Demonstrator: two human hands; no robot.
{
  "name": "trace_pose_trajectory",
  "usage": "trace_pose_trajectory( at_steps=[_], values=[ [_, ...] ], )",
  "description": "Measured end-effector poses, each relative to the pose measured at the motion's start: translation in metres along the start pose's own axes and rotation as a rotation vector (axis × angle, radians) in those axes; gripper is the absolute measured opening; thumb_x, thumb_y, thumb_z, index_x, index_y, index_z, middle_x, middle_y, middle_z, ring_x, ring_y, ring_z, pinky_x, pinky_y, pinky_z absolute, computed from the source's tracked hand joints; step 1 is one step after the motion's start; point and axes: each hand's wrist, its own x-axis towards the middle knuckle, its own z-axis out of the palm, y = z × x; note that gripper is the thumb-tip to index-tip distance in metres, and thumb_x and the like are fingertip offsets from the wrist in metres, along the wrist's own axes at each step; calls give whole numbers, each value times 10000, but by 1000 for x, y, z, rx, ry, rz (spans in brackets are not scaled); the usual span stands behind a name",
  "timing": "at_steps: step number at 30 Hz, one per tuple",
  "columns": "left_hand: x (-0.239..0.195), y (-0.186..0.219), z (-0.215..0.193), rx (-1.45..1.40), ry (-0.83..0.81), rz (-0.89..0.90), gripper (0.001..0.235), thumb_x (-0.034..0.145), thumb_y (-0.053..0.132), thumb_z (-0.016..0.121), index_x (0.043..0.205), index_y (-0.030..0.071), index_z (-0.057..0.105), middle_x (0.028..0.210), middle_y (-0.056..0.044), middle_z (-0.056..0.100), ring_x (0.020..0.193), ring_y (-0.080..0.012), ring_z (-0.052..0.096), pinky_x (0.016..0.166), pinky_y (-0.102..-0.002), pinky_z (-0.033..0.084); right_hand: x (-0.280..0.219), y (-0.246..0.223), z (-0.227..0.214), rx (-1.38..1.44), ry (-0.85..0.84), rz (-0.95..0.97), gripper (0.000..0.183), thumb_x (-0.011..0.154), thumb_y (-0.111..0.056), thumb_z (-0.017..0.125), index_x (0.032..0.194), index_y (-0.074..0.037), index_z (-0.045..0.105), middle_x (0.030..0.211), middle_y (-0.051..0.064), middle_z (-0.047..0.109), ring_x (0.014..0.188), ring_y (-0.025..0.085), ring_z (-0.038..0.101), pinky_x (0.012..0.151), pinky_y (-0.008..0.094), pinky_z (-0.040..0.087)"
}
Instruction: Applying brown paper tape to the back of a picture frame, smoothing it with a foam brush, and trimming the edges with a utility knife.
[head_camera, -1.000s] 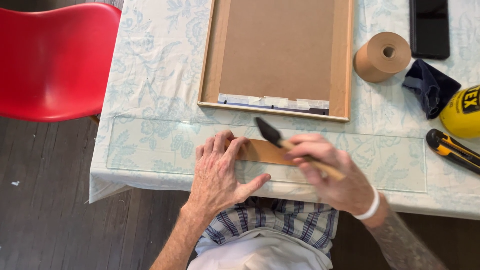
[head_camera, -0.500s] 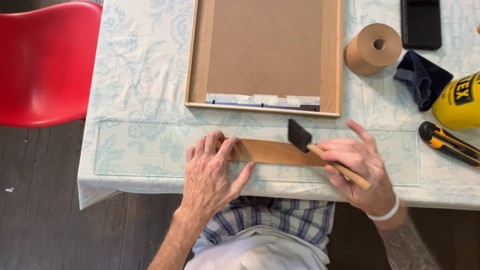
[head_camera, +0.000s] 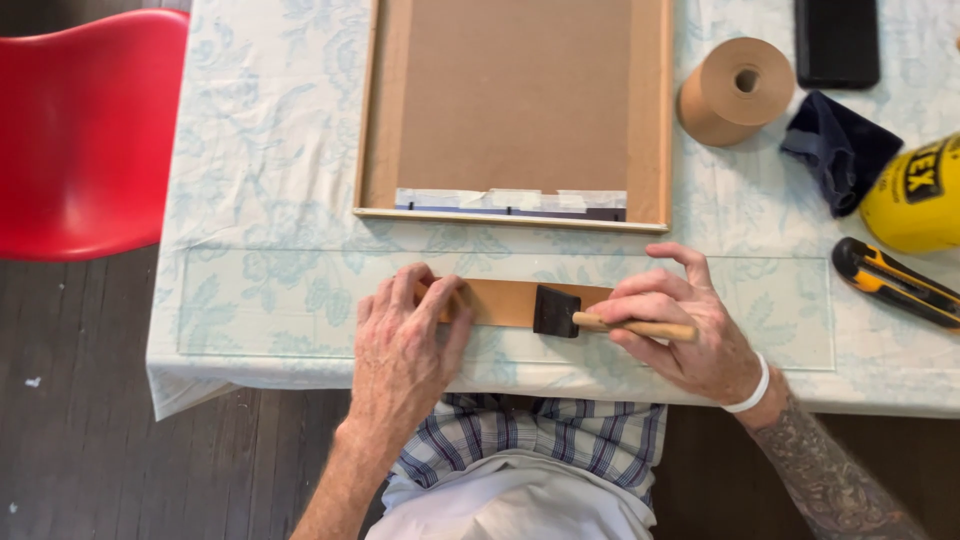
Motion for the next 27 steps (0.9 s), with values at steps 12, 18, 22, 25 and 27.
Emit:
trace_pose_trajectory(
  at_steps=[12, 18, 22, 25, 27],
  values=[
    [-2, -7, 6, 103, -110, 25, 350, 955, 365, 688, 1258, 192, 664, 1217, -110, 606, 1014, -255, 616, 859, -438, 509, -31, 9, -73, -226, -140, 71, 56, 965, -148, 631, 1008, -114, 621, 952, -115, 691, 914, 176, 656, 1119, 560, 429],
    [0, 5, -2, 122, -27, -3, 273, 925, 264, 711, 1191, 237, 658, 1145, -38, 579, 987, -284, 613, 846, -452, 489, -49, 11, -103, -298, -92, 183, 2, 901, -75, 652, 901, -74, 653, 867, -29, 685, 850, 157, 640, 1151, 545, 426],
    [-4, -1, 4, 132, -32, 18, 295, 940, 293, 695, 1219, 206, 656, 1166, -57, 578, 1002, -261, 606, 845, -446, 496, -44, 0, -108, -470, -71, 132, 11, 856, -47, 655, 845, -46, 655, 780, 29, 633, 809, 205, 620, 1089, 557, 476],
    [-2, -1, 8, 124, -34, 30, 288, 961, 312, 680, 1212, 170, 673, 1161, -98, 602, 995, -251, 611, 840, -434, 503, -37, -48, -98, -528, 105, 122, 71, 912, -65, 621, 878, -15, 658, 830, 109, 635, 853, 288, 617, 1131, 610, 458],
    [-2, -2, 6, 120, -25, 22, 253, 975, 294, 668, 1182, 151, 688, 1137, -121, 622, 969, -254, 618, 831, -427, 504, -12, -83, -73, -484, 281, 155, 140, 1000, -88, 571, 929, 11, 642, 896, 168, 634, 890, 354, 613, 1186, 668, 434]
  ],
)
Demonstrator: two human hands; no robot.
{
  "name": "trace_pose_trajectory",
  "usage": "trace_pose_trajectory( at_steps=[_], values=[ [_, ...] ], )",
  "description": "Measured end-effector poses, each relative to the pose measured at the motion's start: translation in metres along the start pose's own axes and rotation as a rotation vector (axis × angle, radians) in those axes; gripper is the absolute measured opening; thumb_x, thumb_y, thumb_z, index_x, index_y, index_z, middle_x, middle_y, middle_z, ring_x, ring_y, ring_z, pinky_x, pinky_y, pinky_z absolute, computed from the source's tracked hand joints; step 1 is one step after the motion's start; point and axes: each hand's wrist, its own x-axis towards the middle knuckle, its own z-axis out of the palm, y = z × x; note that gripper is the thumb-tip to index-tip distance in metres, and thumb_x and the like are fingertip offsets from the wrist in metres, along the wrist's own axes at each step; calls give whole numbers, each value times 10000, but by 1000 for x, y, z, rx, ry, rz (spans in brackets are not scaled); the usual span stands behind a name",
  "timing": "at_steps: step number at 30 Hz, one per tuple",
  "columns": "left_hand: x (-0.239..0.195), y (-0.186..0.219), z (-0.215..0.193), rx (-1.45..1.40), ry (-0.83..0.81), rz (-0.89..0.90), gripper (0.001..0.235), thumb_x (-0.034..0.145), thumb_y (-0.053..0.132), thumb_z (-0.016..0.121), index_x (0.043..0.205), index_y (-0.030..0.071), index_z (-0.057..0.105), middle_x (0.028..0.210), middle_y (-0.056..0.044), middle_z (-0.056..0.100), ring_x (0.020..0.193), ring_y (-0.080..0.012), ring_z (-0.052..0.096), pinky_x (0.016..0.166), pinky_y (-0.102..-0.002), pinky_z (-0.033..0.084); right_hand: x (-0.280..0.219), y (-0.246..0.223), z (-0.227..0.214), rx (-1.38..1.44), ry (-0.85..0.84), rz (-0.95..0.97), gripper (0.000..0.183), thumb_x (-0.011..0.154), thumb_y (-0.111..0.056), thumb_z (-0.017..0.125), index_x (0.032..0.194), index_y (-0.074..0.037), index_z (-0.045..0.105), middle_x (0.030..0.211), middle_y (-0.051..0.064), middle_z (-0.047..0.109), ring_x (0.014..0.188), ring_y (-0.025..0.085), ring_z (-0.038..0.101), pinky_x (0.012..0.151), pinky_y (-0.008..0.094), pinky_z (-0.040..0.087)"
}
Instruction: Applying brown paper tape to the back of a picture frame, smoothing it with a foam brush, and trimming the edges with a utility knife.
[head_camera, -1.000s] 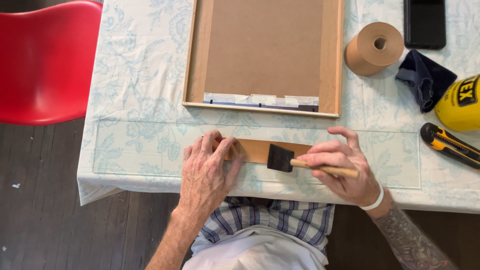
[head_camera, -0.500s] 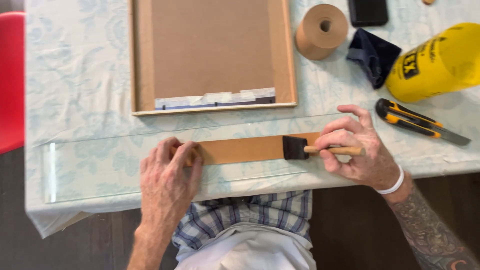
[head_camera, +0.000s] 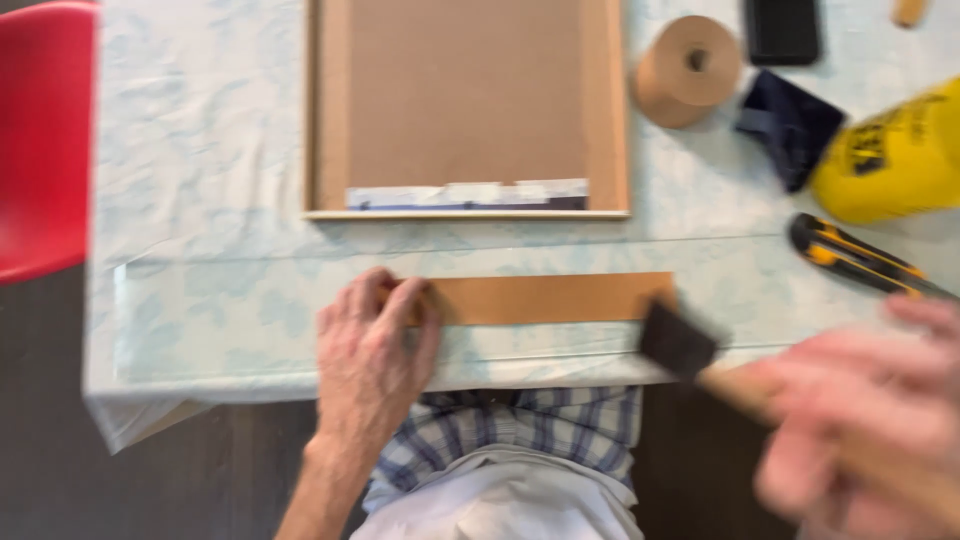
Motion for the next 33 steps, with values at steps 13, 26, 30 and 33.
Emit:
trace_pose_trajectory(
  at_steps=[13, 26, 30, 33],
  values=[
    [-1, -5, 1, -26, 77, 26, 264, 954, 255, 688, 1207, 184, 663, 1171, -73, 578, 951, -259, 588, 763, -411, 464, 2, 10, 70, 86, -453, 95, 102, 933, -185, 696, 1019, -130, 692, 1003, -49, 734, 942, 151, 661, 1184, 487, 319],
    [0, -3, -5, -7, -7, 19, 333, 918, 311, 724, 1227, 192, 691, 1166, -72, 586, 1000, -265, 586, 806, -444, 469, -3, 20, 0, -157, -166, 195, 41, 970, 43, 656, 943, 13, 663, 955, 108, 689, 905, 284, 621, 1174, 566, 427],
    [0, -1, -5, 26, 30, 36, 307, 921, 299, 725, 1212, 209, 683, 1158, -55, 576, 965, -256, 593, 805, -425, 473, 14, -31, 49, 135, -259, 48, 169, 924, -146, 636, 1040, -194, 750, 1061, -159, 733, 977, 140, 674, 1148, 519, 308],
    [-1, -1, -5, 11, 31, 30, 324, 922, 300, 726, 1228, 206, 678, 1169, -55, 575, 979, -261, 591, 818, -435, 469, 2, -15, 73, 134, -380, 39, 160, 939, -255, 716, 1064, -169, 668, 954, -57, 687, 912, 136, 661, 1133, 555, 362]
  ],
)
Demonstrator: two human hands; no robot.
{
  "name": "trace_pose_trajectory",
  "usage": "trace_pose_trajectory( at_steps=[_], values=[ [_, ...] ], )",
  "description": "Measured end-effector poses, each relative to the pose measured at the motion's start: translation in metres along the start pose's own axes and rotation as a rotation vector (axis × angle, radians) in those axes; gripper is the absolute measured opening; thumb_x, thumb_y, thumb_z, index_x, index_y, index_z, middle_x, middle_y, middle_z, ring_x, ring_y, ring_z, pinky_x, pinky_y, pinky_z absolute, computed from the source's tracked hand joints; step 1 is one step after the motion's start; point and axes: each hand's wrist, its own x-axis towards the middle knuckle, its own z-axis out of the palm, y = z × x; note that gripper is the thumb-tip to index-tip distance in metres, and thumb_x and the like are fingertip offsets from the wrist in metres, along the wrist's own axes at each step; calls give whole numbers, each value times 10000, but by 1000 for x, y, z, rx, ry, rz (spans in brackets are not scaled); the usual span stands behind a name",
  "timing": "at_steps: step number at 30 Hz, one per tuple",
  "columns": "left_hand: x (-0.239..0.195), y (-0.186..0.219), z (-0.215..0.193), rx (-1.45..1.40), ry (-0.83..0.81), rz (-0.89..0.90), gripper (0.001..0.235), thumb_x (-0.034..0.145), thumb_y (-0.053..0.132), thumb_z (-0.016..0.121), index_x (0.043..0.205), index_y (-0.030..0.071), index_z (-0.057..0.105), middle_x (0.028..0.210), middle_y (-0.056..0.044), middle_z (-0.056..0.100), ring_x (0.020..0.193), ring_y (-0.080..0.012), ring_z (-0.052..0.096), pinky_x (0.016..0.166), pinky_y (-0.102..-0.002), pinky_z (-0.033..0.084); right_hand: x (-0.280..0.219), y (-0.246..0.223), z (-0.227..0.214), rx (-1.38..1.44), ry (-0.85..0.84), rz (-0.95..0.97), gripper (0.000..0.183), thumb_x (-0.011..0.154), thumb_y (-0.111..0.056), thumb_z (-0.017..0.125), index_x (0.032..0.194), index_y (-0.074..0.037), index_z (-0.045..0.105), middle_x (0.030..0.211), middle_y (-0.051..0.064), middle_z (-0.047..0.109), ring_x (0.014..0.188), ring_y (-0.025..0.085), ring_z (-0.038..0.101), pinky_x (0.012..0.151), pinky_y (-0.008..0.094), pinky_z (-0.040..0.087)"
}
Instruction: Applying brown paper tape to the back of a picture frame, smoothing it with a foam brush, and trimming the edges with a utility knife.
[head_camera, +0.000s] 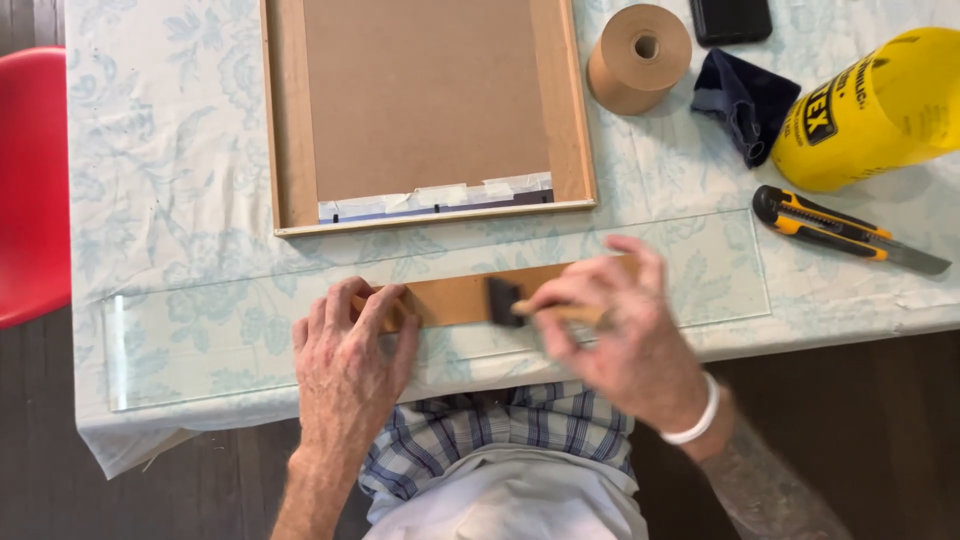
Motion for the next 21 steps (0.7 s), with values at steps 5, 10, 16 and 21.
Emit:
trace_pose_trajectory(
  at_steps=[5, 10, 16, 21],
  values=[
    [1, 0, -3, 29, 39, 9, 324, 918, 351, 732, 1194, 188, 687, 1138, -43, 618, 1016, -267, 584, 845, -437, 422, -43, 57, -29, -46, 40, 230, 90, 930, -152, 688, 1001, -97, 674, 980, 12, 712, 927, 174, 651, 1193, 528, 350],
    [-4, 1, 14, 142, 45, 29, 399, 907, 362, 769, 1266, 213, 679, 1218, -49, 604, 1065, -259, 569, 884, -427, 428, -54, 71, -53, -132, 67, 260, 37, 965, -89, 645, 943, -61, 653, 943, 16, 697, 864, 190, 629, 1211, 542, 396],
    [6, 104, 44, -131, -88, 372, 502, 831, -7, 634, 1328, 52, 610, 1334, -144, 639, 1058, -276, 612, 905, -441, 500, -51, 69, -52, -132, 96, 252, 41, 964, -86, 629, 930, -62, 630, 922, -6, 681, 846, 202, 603, 1199, 530, 409],
    [17, 146, 51, -31, 17, 403, 404, 910, 404, 748, 1110, 90, 591, 1057, -48, 586, 794, -227, 497, 693, -365, 403, -58, 75, -60, -135, 91, 260, 50, 973, -99, 635, 937, -65, 643, 926, -15, 681, 843, 203, 593, 1189, 517, 407]
  ],
)
